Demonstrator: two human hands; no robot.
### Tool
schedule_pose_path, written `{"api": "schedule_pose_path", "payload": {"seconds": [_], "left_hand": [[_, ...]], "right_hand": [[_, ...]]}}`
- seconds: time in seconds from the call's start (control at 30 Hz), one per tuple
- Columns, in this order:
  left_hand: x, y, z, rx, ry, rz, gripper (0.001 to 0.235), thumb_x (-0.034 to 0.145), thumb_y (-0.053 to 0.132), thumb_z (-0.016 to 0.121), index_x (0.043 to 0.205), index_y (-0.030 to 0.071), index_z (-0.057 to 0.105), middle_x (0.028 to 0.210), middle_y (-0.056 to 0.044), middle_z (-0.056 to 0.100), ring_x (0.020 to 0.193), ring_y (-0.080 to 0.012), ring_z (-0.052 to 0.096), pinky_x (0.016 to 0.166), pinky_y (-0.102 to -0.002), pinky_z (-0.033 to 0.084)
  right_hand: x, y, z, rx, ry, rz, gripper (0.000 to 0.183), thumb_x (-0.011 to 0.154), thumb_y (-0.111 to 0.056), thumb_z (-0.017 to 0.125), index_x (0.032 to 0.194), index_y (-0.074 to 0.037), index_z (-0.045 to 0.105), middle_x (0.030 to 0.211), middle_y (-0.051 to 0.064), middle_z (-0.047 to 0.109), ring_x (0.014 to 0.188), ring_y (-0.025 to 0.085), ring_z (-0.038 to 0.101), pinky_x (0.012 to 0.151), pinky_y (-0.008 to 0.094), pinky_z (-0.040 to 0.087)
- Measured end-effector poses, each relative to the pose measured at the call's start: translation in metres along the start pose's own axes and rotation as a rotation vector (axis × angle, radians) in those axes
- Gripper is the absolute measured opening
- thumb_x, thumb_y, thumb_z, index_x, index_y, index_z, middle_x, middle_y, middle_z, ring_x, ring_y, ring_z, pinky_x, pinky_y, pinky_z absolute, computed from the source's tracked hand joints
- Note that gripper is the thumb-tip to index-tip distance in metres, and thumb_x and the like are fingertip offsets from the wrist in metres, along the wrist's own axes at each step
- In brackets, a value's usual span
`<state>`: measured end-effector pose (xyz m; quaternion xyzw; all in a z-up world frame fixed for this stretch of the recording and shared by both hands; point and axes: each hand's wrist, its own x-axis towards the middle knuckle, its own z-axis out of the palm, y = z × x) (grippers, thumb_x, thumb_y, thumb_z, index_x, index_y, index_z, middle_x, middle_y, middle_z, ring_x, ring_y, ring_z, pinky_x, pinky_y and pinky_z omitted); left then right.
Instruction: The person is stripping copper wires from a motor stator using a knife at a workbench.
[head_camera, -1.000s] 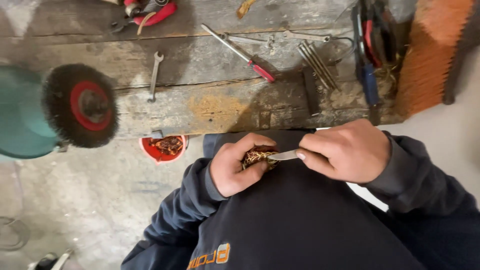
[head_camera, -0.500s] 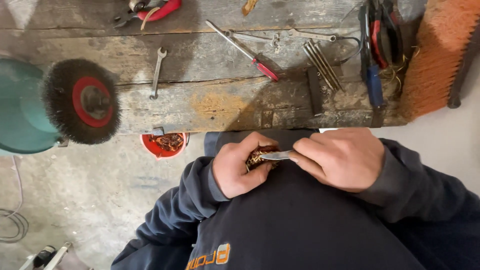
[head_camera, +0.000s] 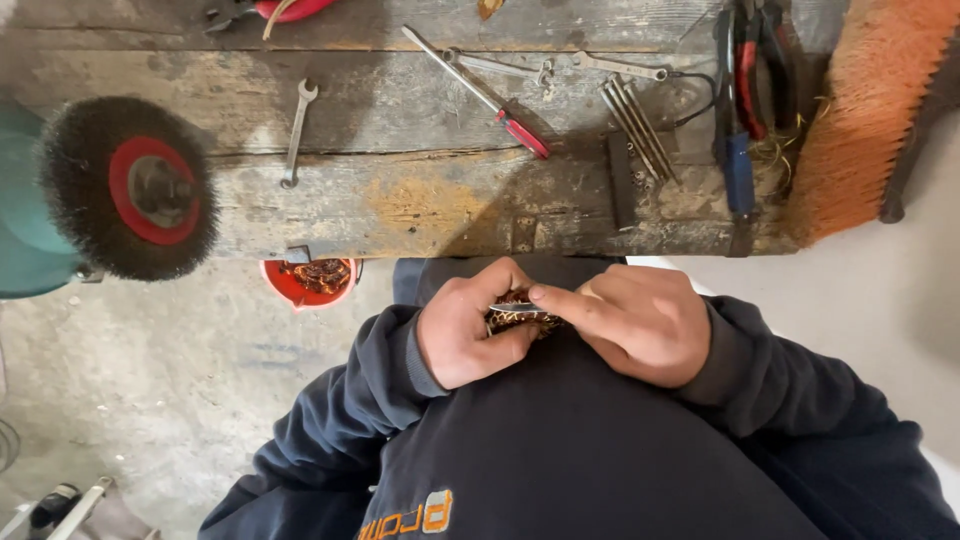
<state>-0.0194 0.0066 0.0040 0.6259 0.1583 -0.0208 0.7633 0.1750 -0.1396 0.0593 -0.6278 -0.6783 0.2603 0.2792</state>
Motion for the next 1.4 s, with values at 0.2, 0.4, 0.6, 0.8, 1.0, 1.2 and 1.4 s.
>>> {"api": "schedule_pose_path", "payload": {"seconds": [0.2,0.4,0.6,0.8,1.0,1.2,1.4], "left_hand": [[0.001,0.003,0.003,-0.016,0.012,0.041,0.024,0.088,0.005,0.070,0.110,0.005,0.060,0.085,-0.007,0.074,0.078,-0.0192,0.078,0.066,-0.031,0.058],[0.002,-0.008,0.008,0.006,0.046,0.092,0.021,0.088,0.006,0.072,0.106,0.005,0.062,0.082,-0.008,0.073,0.075,-0.0180,0.075,0.066,-0.030,0.057],[0.003,-0.011,0.010,-0.046,0.061,-0.030,0.019,0.086,0.008,0.074,0.102,0.004,0.064,0.077,-0.007,0.072,0.067,-0.0120,0.070,0.061,-0.029,0.055],[0.003,-0.014,0.016,-0.047,0.072,-0.001,0.017,0.087,0.007,0.073,0.102,0.005,0.065,0.079,-0.006,0.072,0.071,-0.0100,0.072,0.064,-0.028,0.056],[0.003,-0.016,0.017,-0.067,0.042,-0.039,0.015,0.088,0.006,0.073,0.101,0.004,0.066,0.076,-0.006,0.071,0.068,-0.0093,0.067,0.062,-0.027,0.054],[0.001,-0.027,0.015,-0.140,0.009,-0.061,0.019,0.087,0.005,0.072,0.104,0.004,0.064,0.082,-0.004,0.073,0.073,-0.0060,0.068,0.064,-0.026,0.055],[0.001,-0.028,0.015,-0.088,0.059,-0.065,0.018,0.088,0.007,0.074,0.102,0.004,0.063,0.077,-0.004,0.070,0.069,-0.0071,0.066,0.061,-0.027,0.054]], "right_hand": [[-0.001,-0.008,-0.002,-0.078,0.012,-0.023,0.064,0.074,0.002,0.074,0.136,-0.011,0.065,0.084,0.005,0.066,0.068,0.026,0.062,0.059,0.038,0.048],[-0.002,-0.009,-0.006,-0.123,-0.045,-0.021,0.063,0.072,0.001,0.074,0.134,-0.012,0.068,0.081,0.002,0.066,0.065,0.024,0.061,0.057,0.038,0.048],[-0.017,-0.002,-0.001,-0.093,-0.034,-0.007,0.063,0.073,0.002,0.073,0.134,-0.010,0.067,0.084,0.002,0.068,0.067,0.023,0.063,0.058,0.036,0.049],[-0.007,-0.008,-0.002,-0.080,-0.034,0.007,0.062,0.075,0.004,0.074,0.136,-0.009,0.067,0.081,0.003,0.068,0.065,0.023,0.062,0.057,0.036,0.049],[-0.018,-0.001,0.006,-0.047,-0.010,0.008,0.060,0.077,0.004,0.074,0.135,-0.009,0.067,0.078,0.004,0.067,0.063,0.023,0.062,0.056,0.036,0.048],[-0.018,0.000,0.010,-0.052,-0.008,0.020,0.059,0.076,0.004,0.074,0.134,-0.008,0.067,0.075,0.004,0.066,0.062,0.023,0.061,0.055,0.037,0.047],[-0.024,0.007,0.014,-0.030,0.008,0.013,0.059,0.078,0.004,0.074,0.135,-0.007,0.066,0.076,0.004,0.064,0.063,0.024,0.061,0.057,0.037,0.048]]}}
